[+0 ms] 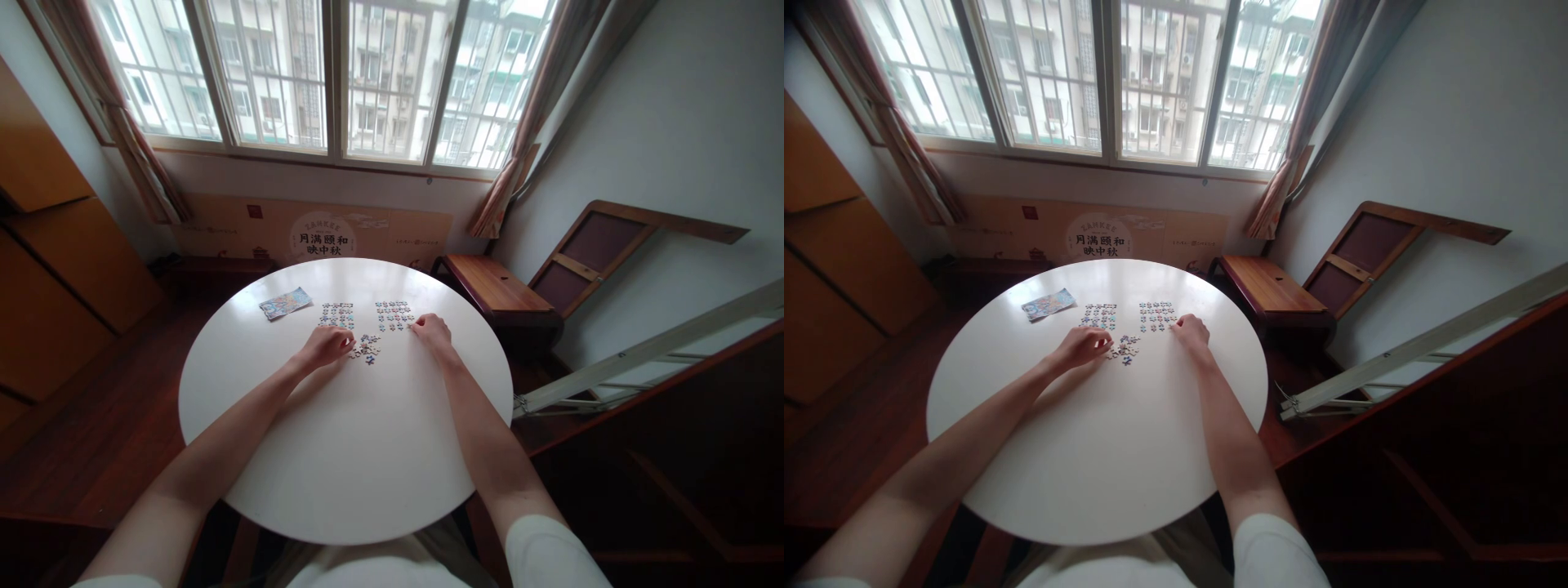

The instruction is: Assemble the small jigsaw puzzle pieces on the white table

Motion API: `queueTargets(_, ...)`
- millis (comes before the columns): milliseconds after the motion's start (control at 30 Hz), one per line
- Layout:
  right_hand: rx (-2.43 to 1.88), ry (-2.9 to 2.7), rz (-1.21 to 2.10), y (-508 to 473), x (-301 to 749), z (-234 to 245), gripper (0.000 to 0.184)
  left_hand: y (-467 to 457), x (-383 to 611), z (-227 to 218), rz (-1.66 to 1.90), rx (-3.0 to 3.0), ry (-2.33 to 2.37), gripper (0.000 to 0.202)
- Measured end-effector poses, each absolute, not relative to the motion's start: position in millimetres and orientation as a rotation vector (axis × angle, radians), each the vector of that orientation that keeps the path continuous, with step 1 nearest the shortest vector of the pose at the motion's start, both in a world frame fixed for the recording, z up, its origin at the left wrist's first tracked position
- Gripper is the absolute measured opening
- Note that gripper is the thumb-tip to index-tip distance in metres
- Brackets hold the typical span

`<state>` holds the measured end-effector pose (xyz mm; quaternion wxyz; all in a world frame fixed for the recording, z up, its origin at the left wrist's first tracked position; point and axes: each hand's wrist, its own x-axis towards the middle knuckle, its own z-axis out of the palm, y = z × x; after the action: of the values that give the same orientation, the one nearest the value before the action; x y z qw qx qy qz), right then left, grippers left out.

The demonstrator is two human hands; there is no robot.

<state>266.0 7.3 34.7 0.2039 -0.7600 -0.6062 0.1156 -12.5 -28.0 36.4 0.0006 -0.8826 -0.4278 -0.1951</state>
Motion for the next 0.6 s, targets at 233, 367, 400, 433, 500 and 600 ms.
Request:
queueTargets(233,-2.172,-1.714,0.305,8.7,262.9,35.3,0.019,-27.4,-12.3,36.0,-0.621,-2.769,-1.346,0.027)
queueTargets(367,-2.183,-1.699,0.298,9.5,261.9,34.2,0.020,-26.7,-12.4,34.9,-0.610,-2.768,-1.353,0.026)
queueTargets(400,-2.181,-1.694,0.288,9.6,261.7,33.8,0.020,-26.6,-12.5,34.6,-0.607,-2.769,-1.353,0.026)
queueTargets(433,-2.179,-1.693,0.281,9.5,261.4,33.5,0.020,-26.5,-12.5,34.4,-0.607,-2.770,-1.352,0.026)
queueTargets(500,-2.176,-1.700,0.277,9.1,260.5,33.4,0.020,-26.5,-12.7,34.2,-0.614,-2.773,-1.350,0.027)
queueTargets(600,-2.187,-1.712,0.296,7.6,258.0,34.7,0.019,-26.9,-12.8,34.3,-0.626,-2.774,-1.348,0.027)
